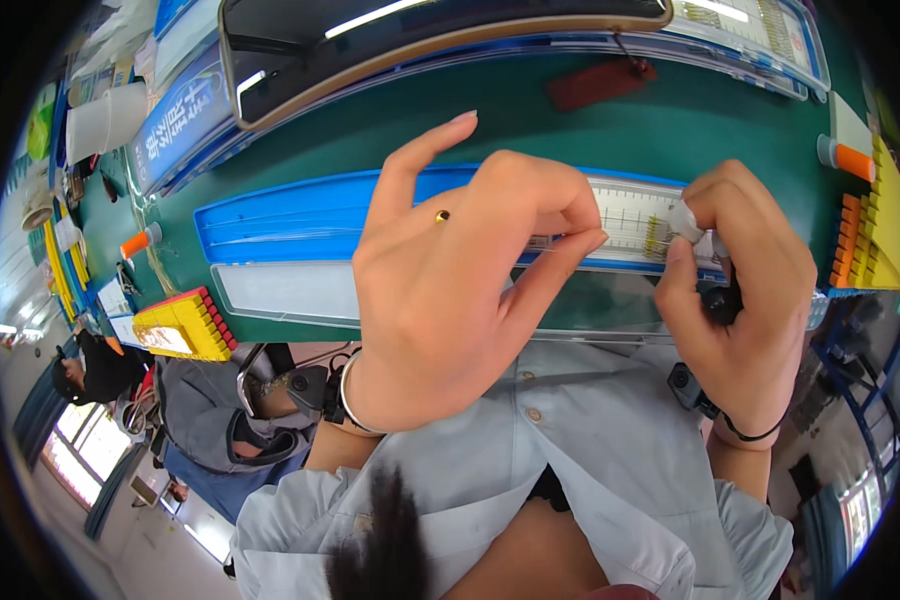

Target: Arrange and trim resistors on a labeled template using pliers and hands.

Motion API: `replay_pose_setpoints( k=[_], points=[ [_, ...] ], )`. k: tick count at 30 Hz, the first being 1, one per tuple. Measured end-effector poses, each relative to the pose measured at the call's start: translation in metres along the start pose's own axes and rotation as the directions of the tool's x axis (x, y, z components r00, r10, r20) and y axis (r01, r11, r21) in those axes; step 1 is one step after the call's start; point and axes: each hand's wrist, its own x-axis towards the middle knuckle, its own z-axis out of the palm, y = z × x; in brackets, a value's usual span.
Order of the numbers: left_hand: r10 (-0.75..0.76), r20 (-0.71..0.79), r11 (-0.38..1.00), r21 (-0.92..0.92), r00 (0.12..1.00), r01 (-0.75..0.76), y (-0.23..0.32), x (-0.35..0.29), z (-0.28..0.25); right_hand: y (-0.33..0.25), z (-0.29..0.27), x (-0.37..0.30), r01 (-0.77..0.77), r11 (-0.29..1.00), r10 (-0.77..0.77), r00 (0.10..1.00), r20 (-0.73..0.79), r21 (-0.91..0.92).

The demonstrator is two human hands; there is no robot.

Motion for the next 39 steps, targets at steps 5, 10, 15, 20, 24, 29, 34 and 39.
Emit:
replay_pose_setpoints(
  k=[5,10,15,20,24,29,34,39],
  points=[
    [0.019,0.043,0.999,0.026,0.999,-0.02,0.002,0.01,0.006,0.007,-0.003,0.002,0.006,1.0,-0.006,1.0,0.03,0.007],
    [0.005,0.043,0.999,0.046,0.999,-0.007,0.003,0.015,0.017,0.013,-0.008,0.003,-0.016,1.0,0.016,0.999,-0.028,-0.008],
    [0.015,0.043,0.998,0.063,0.999,-0.018,0.002,0.016,0.025,0.025,-0.023,-0.003,-0.088,0.991,0.07,0.982,-0.174,-0.096],
    [-0.007,0.046,0.996,0.094,0.999,0.002,0.002,0.018,0.03,0.033,-0.031,-0.005,-0.142,0.989,0.125,0.948,-0.293,-0.036],
    [0.011,0.003,0.998,0.064,1.0,-0.011,-0.006,0.015,0.036,0.051,-0.058,-0.002,0.09,0.955,-0.036,0.981,-0.192,0.282],
    [-0.007,0.051,0.999,-0.037,0.999,0.009,-0.003,0.021,0.036,0.074,-0.057,-0.021,0.108,0.825,-0.013,0.985,-0.173,0.554],
    [-0.016,0.05,0.993,-0.115,0.999,0.021,-0.004,0.02,0.037,0.06,-0.015,-0.027,-0.02,0.773,0.233,0.939,-0.254,0.634],
    [-0.017,0.034,0.985,-0.173,0.999,0.023,-0.004,0.019,0.036,0.054,-0.013,-0.026,-0.064,0.738,0.262,0.945,-0.197,0.672]
  ],
)
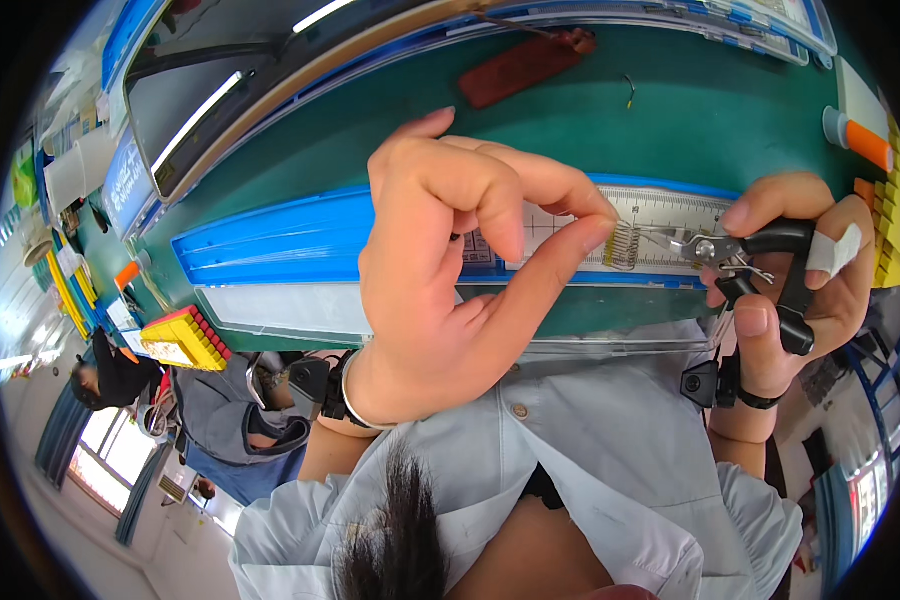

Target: Arrange and trim resistors on a labeled template using pliers and hands.

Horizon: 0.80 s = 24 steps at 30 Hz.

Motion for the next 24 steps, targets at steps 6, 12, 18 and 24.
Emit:
replay_pose_setpoints(
  k=[6,12,18,24],
  points=[
    [0.004,0.045,0.999,0.041,0.999,-0.006,0.003,0.001,-0.002,0.003,0.0,-0.002,0.022,0.999,-0.02,0.999,0.042,-0.036],
    [0.035,0.038,0.989,0.143,0.999,-0.041,0.002,-0.005,0.001,0.006,0.001,-0.002,0.098,0.994,-0.097,0.995,0.032,-0.046],
    [-0.036,0.235,0.922,0.384,0.971,-0.059,0.017,-0.017,-0.014,0.003,-0.003,0.003,0.14,0.978,-0.131,0.989,0.065,-0.154],
    [-0.154,0.389,0.681,0.707,0.908,-0.188,0.021,-0.026,-0.014,0.01,-0.005,-0.002,0.201,0.951,-0.201,0.979,0.024,-0.235]
  ],
)
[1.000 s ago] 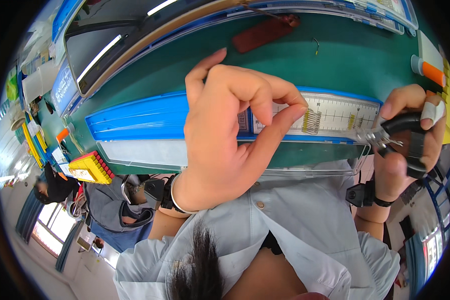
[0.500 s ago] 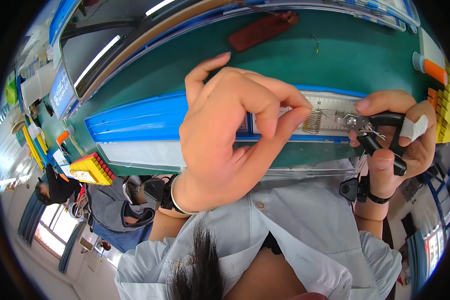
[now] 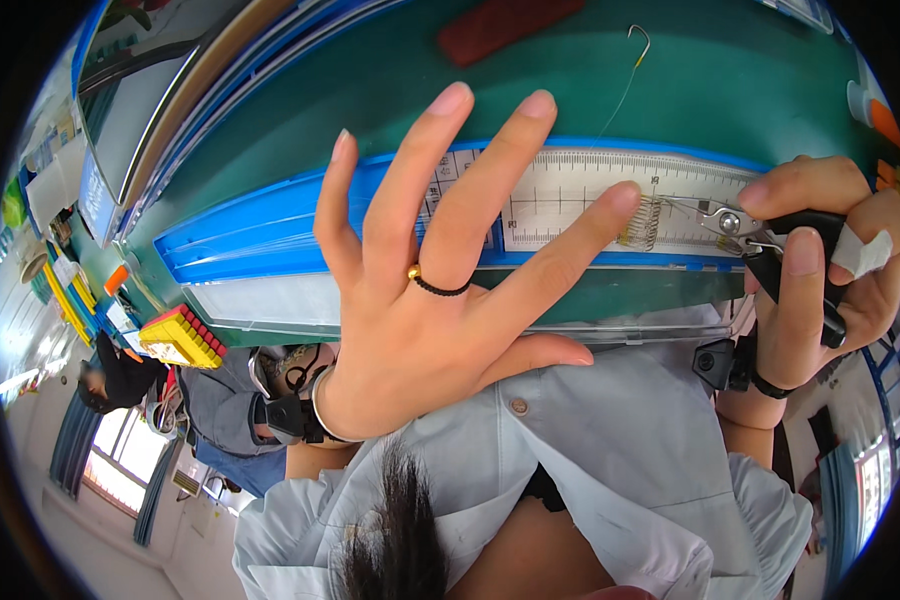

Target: Arrange and trim resistors on a labeled template using pliers and hands.

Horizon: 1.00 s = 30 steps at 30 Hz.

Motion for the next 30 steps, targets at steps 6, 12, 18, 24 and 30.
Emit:
replay_pose_setpoints(
  k=[6,12,18,24,30],
  points=[
    [0.035,-0.051,0.999,0.009,0.998,-0.035,-0.003,0.0,0.009,-0.001,-0.001,0.0,-0.032,0.997,0.029,0.999,0.043,0.073],
    [0.046,-0.063,0.999,0.022,0.997,-0.044,-0.003,0.001,0.009,-0.001,-0.005,0.0,-0.024,0.999,0.022,0.997,0.071,0.028],
    [0.022,-0.079,1.0,0.0,0.997,-0.022,-0.001,0.001,0.009,-0.001,-0.004,0.002,-0.013,1.0,0.012,0.996,0.084,0.004],
    [-0.005,-0.091,1.0,-0.002,0.996,0.005,0.002,-0.002,0.003,0.0,-0.005,0.004,0.001,1.0,0.0,0.995,0.097,-0.008],
    [-0.032,-0.103,0.999,-0.038,0.994,0.028,0.002,-0.001,0.001,0.001,-0.005,0.005,0.012,1.0,-0.01,0.994,0.105,-0.015]
  ],
)
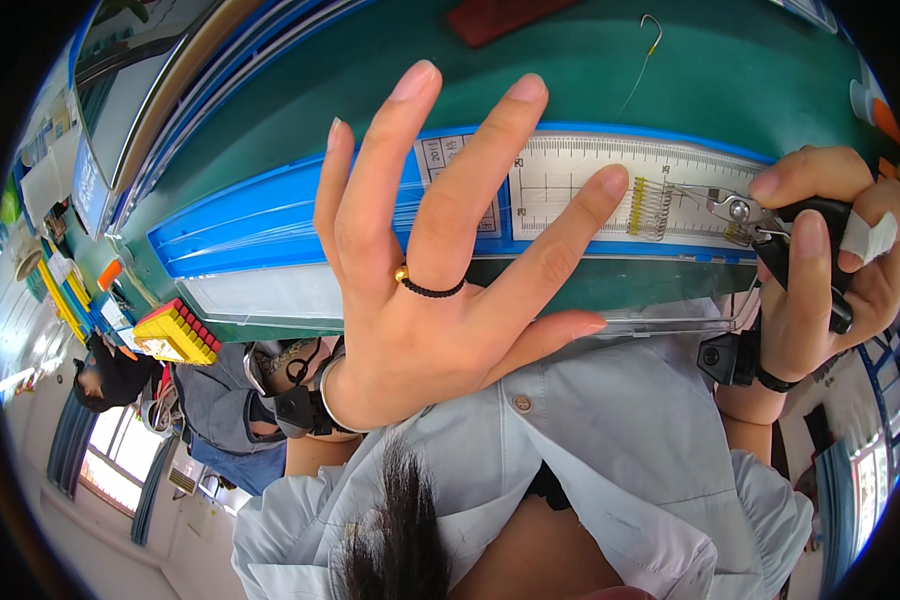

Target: Arrange and trim resistors on a labeled template using pliers and hands.

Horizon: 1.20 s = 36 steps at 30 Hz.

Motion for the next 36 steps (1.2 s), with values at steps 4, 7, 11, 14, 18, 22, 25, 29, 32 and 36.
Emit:
replay_pose_setpoints(
  k=[4,7,11,14,18,22,25,29,32,36],
  points=[
    [0.007,-0.022,1.0,0.007,1.0,-0.007,-0.0006,-0.0003,0.0028,0.0006,-0.0001,-0.0001,0.006,1.0,-0.006,1.0,0.001,-0.007],
    [0.008,-0.028,1.0,0.016,1.0,-0.008,-0.0003,-0.0008,0.0031,0.0006,-0.0008,0.0002,0.009,1.0,-0.009,1.0,0.001,-0.011],
    [0.01,-0.024,1.0,0.01,1.0,-0.01,-0.0001,-0.0008,0.003,0.0012,-0.0014,-0.0012,0.012,1.0,-0.011,1.0,0.001,-0.015],
    [0.009,-0.015,1.0,0.006,1.0,-0.009,0.0004,-0.0003,0.001,0.001,-0.0024,-0.0007,0.017,1.0,-0.017,1.0,-0.001,-0.012],
    [0.002,-0.011,1.0,0.003,1.0,-0.002,0.0012,0.0003,0.0002,0.0007,-0.004,-0.0008,0.022,1.0,-0.022,1.0,0.0,-0.013],
    [0.005,-0.015,1.0,-0.004,1.0,-0.005,0.0011,0.0001,0.0013,0.0019,-0.0047,-0.0011,0.022,1.0,-0.022,1.0,0.002,-0.02],
    [0.004,-0.007,1.0,0.005,1.0,-0.004,0.0022,0.0005,0.0006,0.0017,-0.0052,-0.0012,0.023,0.999,-0.022,1.0,0.006,-0.027],
    [-0.001,-0.009,1.0,0.002,1.0,0.001,0.0033,0.0012,0.0016,0.003,-0.006,-0.0016,0.023,0.999,-0.022,1.0,0.013,-0.035],
    [-0.001,-0.007,1.0,0.0,1.0,0.001,0.0035,0.0015,0.0012,0.0026,-0.0065,-0.0026,0.024,0.999,-0.024,1.0,0.014,-0.044],
    [0.004,-0.005,1.0,-0.004,1.0,-0.004,0.0033,0.0012,0.0019,0.001,-0.0061,-0.0024,0.038,0.996,-0.037,0.999,0.022,-0.078]
  ],
)
